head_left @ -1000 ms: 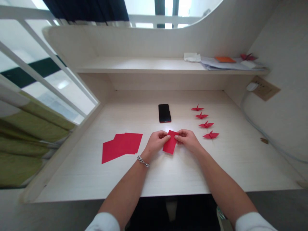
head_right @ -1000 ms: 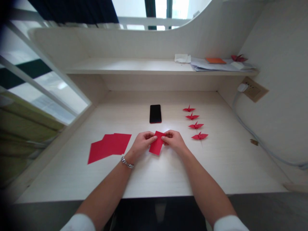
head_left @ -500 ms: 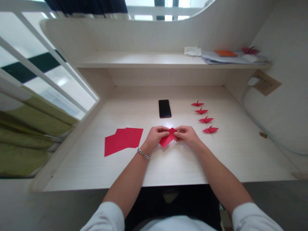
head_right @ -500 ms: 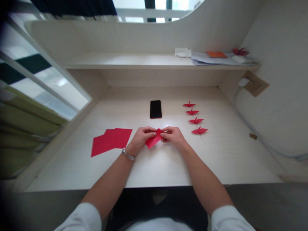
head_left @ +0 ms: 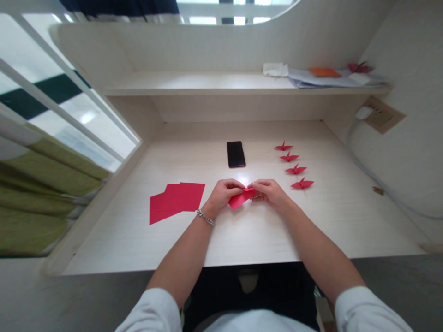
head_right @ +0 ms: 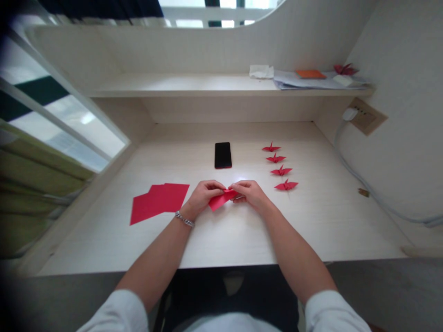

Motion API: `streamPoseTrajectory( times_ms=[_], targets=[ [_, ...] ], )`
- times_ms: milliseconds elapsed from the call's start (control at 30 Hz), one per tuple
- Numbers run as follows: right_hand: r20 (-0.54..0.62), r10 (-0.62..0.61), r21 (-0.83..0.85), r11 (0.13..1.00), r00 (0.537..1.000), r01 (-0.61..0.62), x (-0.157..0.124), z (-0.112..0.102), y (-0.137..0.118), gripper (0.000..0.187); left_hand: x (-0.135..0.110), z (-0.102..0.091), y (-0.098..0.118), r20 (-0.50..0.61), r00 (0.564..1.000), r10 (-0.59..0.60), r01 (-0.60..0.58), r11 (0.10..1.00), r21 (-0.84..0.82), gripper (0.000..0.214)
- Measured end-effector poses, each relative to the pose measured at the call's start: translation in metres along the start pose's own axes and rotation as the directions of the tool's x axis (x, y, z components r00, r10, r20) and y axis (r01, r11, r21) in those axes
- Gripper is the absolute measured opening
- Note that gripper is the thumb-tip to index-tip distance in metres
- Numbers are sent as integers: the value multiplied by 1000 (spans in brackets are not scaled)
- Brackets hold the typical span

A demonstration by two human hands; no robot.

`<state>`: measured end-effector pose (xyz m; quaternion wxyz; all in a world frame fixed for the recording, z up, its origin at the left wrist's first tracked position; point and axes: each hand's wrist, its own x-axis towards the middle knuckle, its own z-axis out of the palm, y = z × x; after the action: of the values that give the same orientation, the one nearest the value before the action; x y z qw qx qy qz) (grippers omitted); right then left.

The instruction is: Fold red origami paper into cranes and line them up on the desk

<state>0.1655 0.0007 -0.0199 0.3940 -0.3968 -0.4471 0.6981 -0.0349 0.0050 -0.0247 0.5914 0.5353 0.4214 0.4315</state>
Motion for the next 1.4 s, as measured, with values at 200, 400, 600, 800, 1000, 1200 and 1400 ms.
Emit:
streamPoseTrajectory(
  times_ms=[200,400,600,800,1000,1200,1400],
  targets=[
    [-36,-13,-182,983,999,6,6,-3,9,30,0,1,0,61,998,11,-20,990,139,14],
    [-22,-7,-239,971,1000,1,7,-8,10,28,0,3,-2,34,999,7,-12,989,146,13],
    [-36,52,-182,982,998,-58,2,-1,6,29,-7,6,2,57,995,77,-90,955,283,13],
    [-55,62,-60,996,997,-65,-6,7,-2,31,-8,10,16,45,993,108,-117,937,329,12],
    [-7,76,-79,994,997,-77,-11,5,-9,30,-16,15,23,38,994,104,-110,941,320,13],
    [41,103,-95,990,994,-99,-15,3,4,29,-28,12,11,54,996,66,-80,941,328,14],
    [58,126,-71,990,990,-122,-16,1,8,29,-28,8,10,78,996,44,-69,936,345,15]
  ],
)
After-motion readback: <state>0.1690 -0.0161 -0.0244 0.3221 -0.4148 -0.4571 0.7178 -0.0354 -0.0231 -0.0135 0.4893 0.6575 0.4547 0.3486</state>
